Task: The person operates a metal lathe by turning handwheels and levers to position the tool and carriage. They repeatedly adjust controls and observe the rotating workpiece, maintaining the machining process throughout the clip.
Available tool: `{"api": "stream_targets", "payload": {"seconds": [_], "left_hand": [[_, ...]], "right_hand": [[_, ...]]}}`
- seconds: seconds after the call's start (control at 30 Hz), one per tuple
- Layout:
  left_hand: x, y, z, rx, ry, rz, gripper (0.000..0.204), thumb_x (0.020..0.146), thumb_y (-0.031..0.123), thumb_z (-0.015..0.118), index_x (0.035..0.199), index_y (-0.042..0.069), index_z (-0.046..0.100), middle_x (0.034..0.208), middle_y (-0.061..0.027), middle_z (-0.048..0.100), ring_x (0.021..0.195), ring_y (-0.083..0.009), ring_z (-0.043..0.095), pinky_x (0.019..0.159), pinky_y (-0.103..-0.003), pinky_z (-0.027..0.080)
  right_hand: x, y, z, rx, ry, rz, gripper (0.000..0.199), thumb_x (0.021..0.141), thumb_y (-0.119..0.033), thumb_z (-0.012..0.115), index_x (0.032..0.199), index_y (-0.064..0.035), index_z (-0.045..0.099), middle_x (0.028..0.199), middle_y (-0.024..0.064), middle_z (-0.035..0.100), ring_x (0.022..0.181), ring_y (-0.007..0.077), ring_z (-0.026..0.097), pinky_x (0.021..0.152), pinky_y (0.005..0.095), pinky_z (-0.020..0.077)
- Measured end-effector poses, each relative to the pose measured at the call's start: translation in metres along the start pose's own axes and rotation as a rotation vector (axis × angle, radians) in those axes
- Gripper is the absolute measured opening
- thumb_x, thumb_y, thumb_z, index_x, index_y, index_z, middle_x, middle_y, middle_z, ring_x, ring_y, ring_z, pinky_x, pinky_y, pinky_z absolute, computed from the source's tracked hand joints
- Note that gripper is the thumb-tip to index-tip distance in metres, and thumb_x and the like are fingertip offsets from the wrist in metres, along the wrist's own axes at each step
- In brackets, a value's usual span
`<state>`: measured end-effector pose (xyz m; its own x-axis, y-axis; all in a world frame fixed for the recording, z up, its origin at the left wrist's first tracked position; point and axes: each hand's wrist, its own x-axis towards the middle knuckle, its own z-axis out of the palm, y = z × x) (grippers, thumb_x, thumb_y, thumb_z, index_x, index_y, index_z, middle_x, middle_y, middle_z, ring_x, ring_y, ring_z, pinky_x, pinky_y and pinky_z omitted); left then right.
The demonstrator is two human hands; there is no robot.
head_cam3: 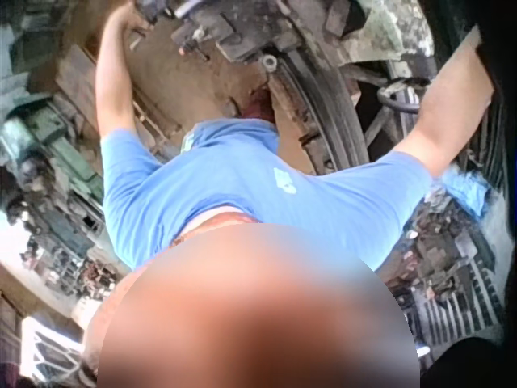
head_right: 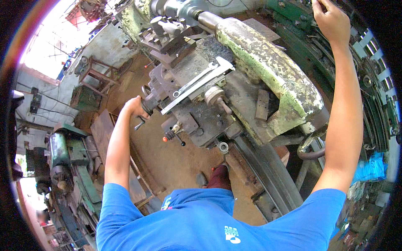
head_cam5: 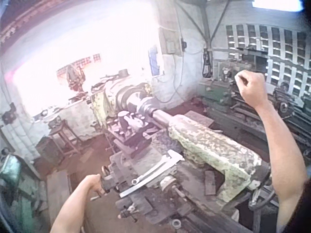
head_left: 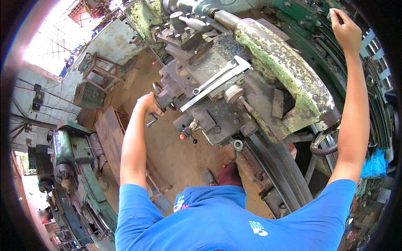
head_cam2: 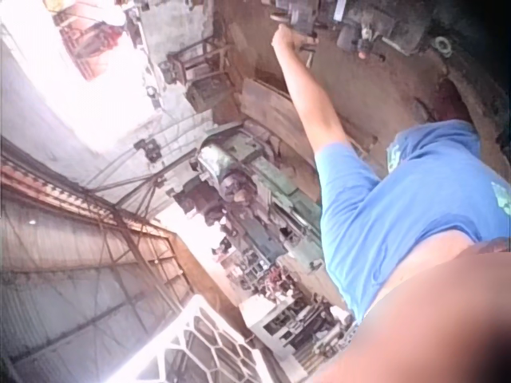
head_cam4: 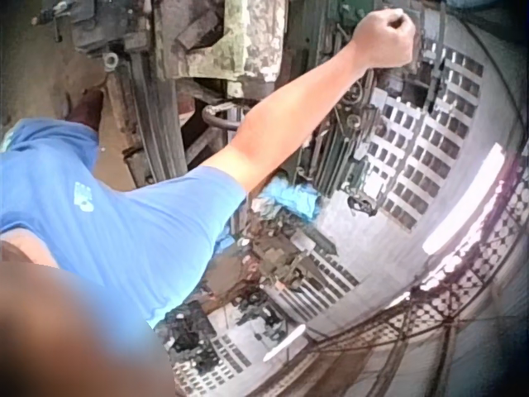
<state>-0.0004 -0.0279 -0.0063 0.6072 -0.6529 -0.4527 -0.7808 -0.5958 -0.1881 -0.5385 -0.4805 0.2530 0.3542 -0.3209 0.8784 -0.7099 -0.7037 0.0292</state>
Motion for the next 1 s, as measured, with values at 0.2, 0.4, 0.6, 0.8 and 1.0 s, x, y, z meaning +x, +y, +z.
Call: {"api": "stream_targets", "payload": {"seconds": [0.2,0.4,0.6,0.8,1.0], "left_hand": [[-0.009,0.005,0.003,-0.004,0.05,-0.025,0.107,0.047,0.054,0.096,0.13,0.0,0.055,0.121,-0.0191,0.072,0.116,-0.0353,0.069,0.103,-0.055,0.051],[-0.011,0.006,0.013,-0.024,0.094,-0.05,0.105,0.049,0.051,0.095,0.131,0.001,0.054,0.128,-0.0196,0.068,0.12,-0.0362,0.067,0.107,-0.06,0.047],[-0.016,0.01,0.018,-0.027,0.159,-0.077,0.1,0.05,0.046,0.095,0.131,0.002,0.054,0.128,-0.0187,0.067,0.121,-0.0358,0.066,0.108,-0.059,0.046],[-0.023,0.015,0.021,-0.035,0.218,-0.088,0.096,0.052,0.041,0.094,0.131,0.002,0.054,0.128,-0.0185,0.067,0.121,-0.0354,0.066,0.107,-0.056,0.046],[-0.029,0.02,0.026,-0.031,0.287,-0.103,0.094,0.053,0.038,0.095,0.13,0.002,0.054,0.129,-0.0178,0.066,0.121,-0.0344,0.065,0.104,-0.054,0.047]], "right_hand": [[0.003,-0.018,-0.008,0.043,0.01,-0.026,0.025,0.099,-0.037,0.068,0.114,-0.0187,0.077,0.092,0.0066,0.078,0.083,0.0231,0.076,0.075,0.0322,0.057],[-0.004,-0.074,-0.031,0.116,0.234,-0.127,0.009,0.087,-0.008,0.071,0.082,-0.001,0.072,0.078,0.0202,0.07,0.074,0.0392,0.07,0.064,0.0435,0.0526],[0.001,-0.039,-0.013,0.063,0.103,-0.07,0.017,0.095,-0.026,0.07,0.102,-0.0113,0.075,0.088,0.0112,0.075,0.08,0.0288,0.074,0.071,0.0365,0.0559],[-0.002,0.001,0.007,0.033,0.058,-0.112,0.023,0.099,-0.032,0.07,0.111,-0.0136,0.076,0.092,0.0076,0.077,0.082,0.0246,0.076,0.072,0.0342,0.0574],[-0.002,-0.008,0.003,0.059,0.057,-0.107,0.022,0.098,-0.03,0.07,0.11,-0.0129,0.076,0.09,0.0078,0.077,0.078,0.0231,0.075,0.07,0.0323,0.0567]]}}
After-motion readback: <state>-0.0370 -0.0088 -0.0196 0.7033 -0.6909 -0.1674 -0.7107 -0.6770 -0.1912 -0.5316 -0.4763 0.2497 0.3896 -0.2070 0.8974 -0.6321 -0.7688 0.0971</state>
